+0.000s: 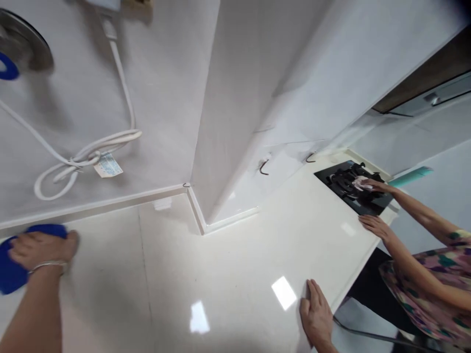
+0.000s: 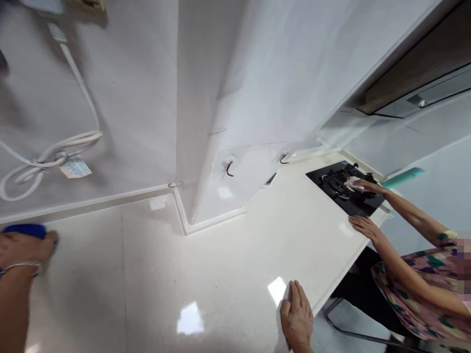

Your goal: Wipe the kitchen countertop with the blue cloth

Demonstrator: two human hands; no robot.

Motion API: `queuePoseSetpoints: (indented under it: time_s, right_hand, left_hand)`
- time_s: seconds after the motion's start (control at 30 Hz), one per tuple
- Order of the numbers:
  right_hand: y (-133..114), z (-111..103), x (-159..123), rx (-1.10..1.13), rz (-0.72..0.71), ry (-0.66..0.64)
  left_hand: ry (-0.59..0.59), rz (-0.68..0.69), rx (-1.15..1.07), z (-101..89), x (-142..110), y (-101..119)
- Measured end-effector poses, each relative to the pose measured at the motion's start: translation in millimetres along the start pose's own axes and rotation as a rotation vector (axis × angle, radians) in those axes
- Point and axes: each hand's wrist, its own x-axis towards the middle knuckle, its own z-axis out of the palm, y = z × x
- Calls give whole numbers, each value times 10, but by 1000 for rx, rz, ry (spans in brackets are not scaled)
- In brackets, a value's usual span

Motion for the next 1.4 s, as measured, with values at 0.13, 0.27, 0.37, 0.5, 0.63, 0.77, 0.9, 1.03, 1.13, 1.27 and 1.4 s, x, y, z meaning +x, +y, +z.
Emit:
queuePoseSetpoints:
  time_s: [0.13, 0.27, 0.37, 0.5, 0.63, 0.77, 0.9, 1.03, 1.13, 1.27, 1.4]
  right_hand:
    - [-36, -6, 2, -2, 19, -15]
    - [-50, 11, 6, 2, 21, -10]
    - [-88, 14, 8, 21, 19, 17]
    - [-115, 17, 22, 34, -17, 59]
    - [-99, 36, 16, 60, -43, 67]
    - [-107, 35, 0, 115, -44, 52]
    - [-151, -3, -3, 121, -55, 34]
    - [-208, -61, 24, 93, -37, 38]
    - [-204, -80, 53, 98, -49, 28]
    - [-94, -83, -27, 137, -69, 48]
    - [26, -40, -66, 209, -69, 137]
  left_hand:
    - [-6, 114, -153, 8, -391, 572]
    - [85, 390, -195, 75, -915, 1235]
    - [61, 581, -202, 112, -1291, 1667]
    - [52, 791, -241, 143, -1883, 1994]
    - [50, 921, -278, 155, -2587, 1896]
    - [90, 1019, -266, 182, -3390, 1592]
    - [137, 1152, -298, 264, -4238, 1488]
    - [103, 1262, -362, 302, -4896, 1674]
    - [91, 1269, -410, 277, -5121, 1768]
    - [33, 1264, -379, 186, -5122, 1443]
    - [-20, 1104, -300, 37, -4960, 630]
